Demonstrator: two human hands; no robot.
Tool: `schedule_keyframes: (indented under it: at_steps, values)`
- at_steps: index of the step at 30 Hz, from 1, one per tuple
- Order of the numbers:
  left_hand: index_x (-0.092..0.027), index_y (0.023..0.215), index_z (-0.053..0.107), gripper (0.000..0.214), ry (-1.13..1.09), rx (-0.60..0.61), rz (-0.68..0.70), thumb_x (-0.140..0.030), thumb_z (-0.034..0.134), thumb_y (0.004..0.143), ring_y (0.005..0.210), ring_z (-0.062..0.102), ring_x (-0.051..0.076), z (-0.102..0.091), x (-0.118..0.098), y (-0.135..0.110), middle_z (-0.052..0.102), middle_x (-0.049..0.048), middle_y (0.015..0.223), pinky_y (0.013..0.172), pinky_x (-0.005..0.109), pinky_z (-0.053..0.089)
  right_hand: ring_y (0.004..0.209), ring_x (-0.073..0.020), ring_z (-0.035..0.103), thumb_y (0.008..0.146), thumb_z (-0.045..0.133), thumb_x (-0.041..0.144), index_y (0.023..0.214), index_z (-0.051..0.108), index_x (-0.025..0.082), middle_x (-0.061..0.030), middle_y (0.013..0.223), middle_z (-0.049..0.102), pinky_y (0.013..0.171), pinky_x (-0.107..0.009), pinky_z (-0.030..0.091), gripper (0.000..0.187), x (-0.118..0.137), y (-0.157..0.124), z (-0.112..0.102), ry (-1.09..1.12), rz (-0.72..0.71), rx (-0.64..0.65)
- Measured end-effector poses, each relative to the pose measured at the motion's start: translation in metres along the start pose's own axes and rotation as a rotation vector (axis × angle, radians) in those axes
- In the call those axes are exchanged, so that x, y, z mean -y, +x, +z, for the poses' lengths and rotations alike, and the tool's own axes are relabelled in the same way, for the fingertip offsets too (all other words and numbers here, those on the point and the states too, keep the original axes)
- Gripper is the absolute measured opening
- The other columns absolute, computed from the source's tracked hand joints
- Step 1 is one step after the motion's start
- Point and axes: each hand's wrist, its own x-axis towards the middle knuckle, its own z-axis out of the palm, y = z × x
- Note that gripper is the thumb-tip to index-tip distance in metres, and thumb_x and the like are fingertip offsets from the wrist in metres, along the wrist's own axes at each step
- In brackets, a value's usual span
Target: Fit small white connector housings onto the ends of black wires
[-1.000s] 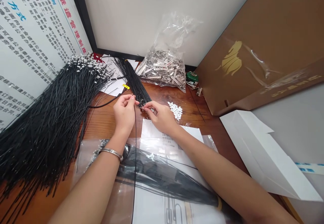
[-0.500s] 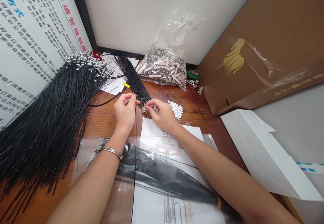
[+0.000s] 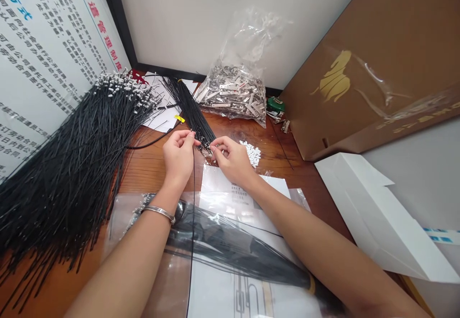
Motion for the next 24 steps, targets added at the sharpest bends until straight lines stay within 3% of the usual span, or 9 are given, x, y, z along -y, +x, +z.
schedule_keyframes:
  at_steps: [5,9,14,19,24]
  values:
    - [-0.017,0.079,0.061,0.008,0.004,0.013,0.013,-0.025,0.062,0.080,0.057,0.058,0.011,0.001,0.000,-0.001,0.066,0.0010,0.064,0.055,0.023,0.042,0.052,-0.0135,0.056,0.088,0.052,0.033,0.089,0.060,0.020,0.0008,0.062,0.066,0.055,-0.026,0.038,0.015,0.000,0.000,-0.002,0.005,0.021,-0.055]
    - [-0.017,0.080,0.062,0.008,0.016,0.097,0.059,-0.025,0.063,0.080,0.059,0.059,0.011,0.001,0.000,-0.004,0.066,0.0008,0.064,0.058,0.023,0.044,0.055,-0.0127,0.058,0.088,0.053,0.033,0.089,0.060,0.020,-0.0014,0.073,0.072,0.057,-0.026,0.040,0.015,-0.001,-0.001,-0.002,0.077,-0.005,-0.013]
    - [-0.016,0.079,0.064,0.007,0.051,0.173,0.032,-0.023,0.062,0.079,0.059,0.060,0.012,0.002,-0.001,-0.006,0.067,0.0020,0.065,0.058,0.024,0.045,0.050,-0.0133,0.055,0.086,0.056,0.033,0.086,0.059,0.020,0.0029,0.055,0.062,0.055,-0.026,0.039,0.013,0.001,-0.001,-0.003,0.071,0.058,-0.001]
    - [-0.016,0.075,0.064,0.007,0.105,0.240,0.016,-0.023,0.064,0.077,0.057,0.060,0.012,0.004,-0.004,-0.009,0.068,0.0023,0.064,0.057,0.024,0.045,0.048,-0.0096,0.048,0.079,0.065,0.042,0.081,0.058,0.019,0.0045,0.053,0.057,0.050,-0.024,0.036,0.024,0.008,0.002,-0.004,0.471,0.102,-0.073]
    - [-0.016,0.080,0.066,0.008,0.121,0.343,0.015,-0.024,0.064,0.077,0.058,0.061,0.013,0.003,-0.004,-0.013,0.070,0.0026,0.066,0.057,0.024,0.046,0.040,-0.0054,0.033,0.069,0.075,0.051,0.079,0.057,0.019,0.0099,0.042,0.045,0.043,-0.022,0.026,0.038,0.012,0.004,-0.003,0.794,0.160,-0.051]
